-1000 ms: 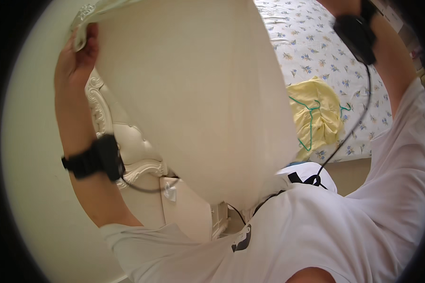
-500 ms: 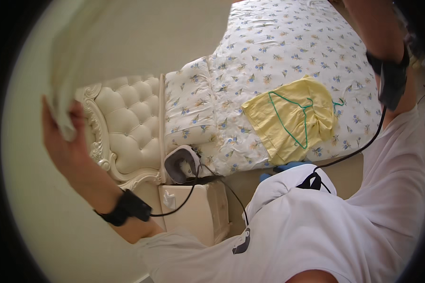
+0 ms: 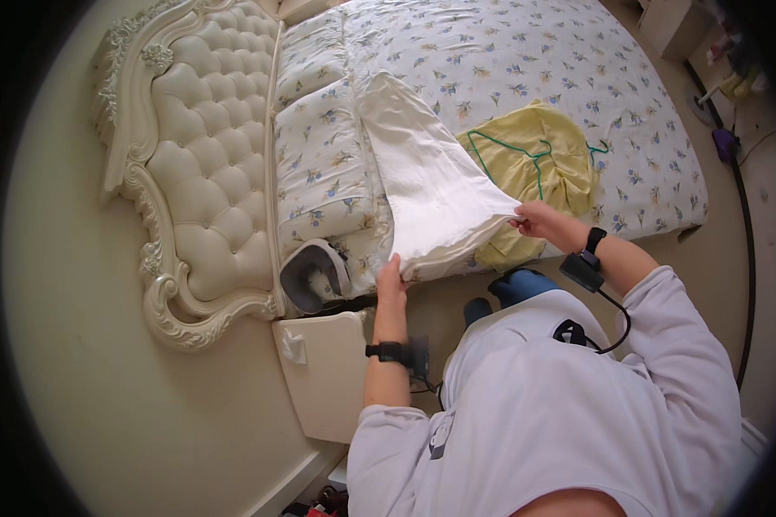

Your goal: The person takes a yellow top and white pants from a wardrobe, places them on a bed, folds the pants, and uses a green hanger with clips to hang both garments back inside the wardrobe.

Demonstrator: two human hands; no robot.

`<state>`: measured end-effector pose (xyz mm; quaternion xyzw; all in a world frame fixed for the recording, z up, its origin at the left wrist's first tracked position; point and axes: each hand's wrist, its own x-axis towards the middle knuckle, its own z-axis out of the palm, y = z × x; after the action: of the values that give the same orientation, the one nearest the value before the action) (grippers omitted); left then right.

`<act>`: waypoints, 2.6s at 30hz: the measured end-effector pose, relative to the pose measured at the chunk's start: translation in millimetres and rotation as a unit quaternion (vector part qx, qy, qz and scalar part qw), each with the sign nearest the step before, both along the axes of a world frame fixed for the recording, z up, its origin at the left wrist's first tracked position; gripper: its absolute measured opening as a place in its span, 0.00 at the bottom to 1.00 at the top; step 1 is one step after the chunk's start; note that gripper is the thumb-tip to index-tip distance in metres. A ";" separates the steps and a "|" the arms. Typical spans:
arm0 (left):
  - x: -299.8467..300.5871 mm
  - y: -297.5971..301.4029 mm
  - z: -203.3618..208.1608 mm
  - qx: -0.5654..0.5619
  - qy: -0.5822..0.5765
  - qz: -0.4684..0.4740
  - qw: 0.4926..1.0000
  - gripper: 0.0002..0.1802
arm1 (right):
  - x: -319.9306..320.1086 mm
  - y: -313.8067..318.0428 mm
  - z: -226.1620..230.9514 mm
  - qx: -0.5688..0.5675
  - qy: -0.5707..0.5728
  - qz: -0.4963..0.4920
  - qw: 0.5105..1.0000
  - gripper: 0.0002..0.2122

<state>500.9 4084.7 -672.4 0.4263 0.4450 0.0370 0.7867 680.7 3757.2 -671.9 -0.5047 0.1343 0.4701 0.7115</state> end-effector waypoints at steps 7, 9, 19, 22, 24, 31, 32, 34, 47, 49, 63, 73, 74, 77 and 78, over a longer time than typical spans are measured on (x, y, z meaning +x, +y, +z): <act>26.2 15.5 142.5 0.131 -0.193 0.003 0.972 0.09 | 28.5 26.6 146.8 0.023 -0.260 -0.025 0.965 0.10; -13.2 14.1 120.2 0.173 -0.197 0.001 0.965 0.14 | -2.4 23.8 152.1 0.011 -0.288 -0.029 0.957 0.10; -90.7 -46.3 -139.6 -0.014 0.045 -0.041 0.998 0.17 | -92.9 -24.8 -141.3 -0.192 -0.078 0.014 0.978 0.09; -66.0 -22.7 -138.4 -0.015 0.013 -0.045 0.999 0.17 | -67.2 -7.2 -130.2 -0.204 -0.058 -0.001 0.977 0.09; -41.4 3.9 -125.1 -0.003 0.023 -0.021 1.000 0.20 | -37.9 5.3 -111.7 -0.127 -0.058 0.016 0.990 0.09; 154.0 142.0 135.8 0.211 -0.253 -0.059 0.942 0.15 | 117.1 91.8 146.7 0.053 -0.561 0.046 0.825 0.09; 175.5 81.0 199.5 0.222 -0.319 -0.047 0.920 0.16 | 145.2 77.9 179.3 0.070 -0.491 -0.047 0.867 0.09; 160.8 96.8 247.7 0.329 -0.413 -0.001 0.849 0.15 | 128.7 104.8 234.6 0.064 -0.504 -0.125 0.853 0.08; 127.4 55.8 -236.1 0.219 0.013 -0.080 0.972 0.14 | 128.4 81.8 -242.4 -0.212 -0.217 0.004 0.953 0.09; 146.1 45.1 -294.3 0.186 0.037 -0.088 0.978 0.14 | 134.3 66.3 -322.5 -0.249 -0.155 -0.023 0.956 0.10; 154.0 27.3 -496.0 0.077 0.153 -0.008 0.985 0.16 | 118.3 85.8 -487.3 -0.455 -0.354 0.037 0.816 0.20; 137.7 20.0 -532.1 0.395 0.263 -0.213 0.854 0.14 | 126.4 81.1 -499.8 -0.548 -0.281 0.191 0.764 0.14; 150.9 10.1 -520.6 0.493 0.258 -0.219 0.802 0.14 | 124.7 84.8 -495.5 -0.586 -0.361 0.159 0.708 0.14; 177.7 -11.2 -510.8 0.624 0.143 -0.166 0.750 0.23 | 116.3 125.6 -484.5 -0.531 -0.585 0.106 0.604 0.20; 195.9 -25.9 -515.2 0.622 0.050 -0.197 0.756 0.26 | 113.4 142.3 -493.6 -0.465 -0.628 0.140 0.609 0.21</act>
<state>696.8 4058.8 -1187.6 0.9015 0.2682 0.1285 0.3143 794.1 3899.4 -1165.5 -0.9517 -0.2172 0.0069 0.2169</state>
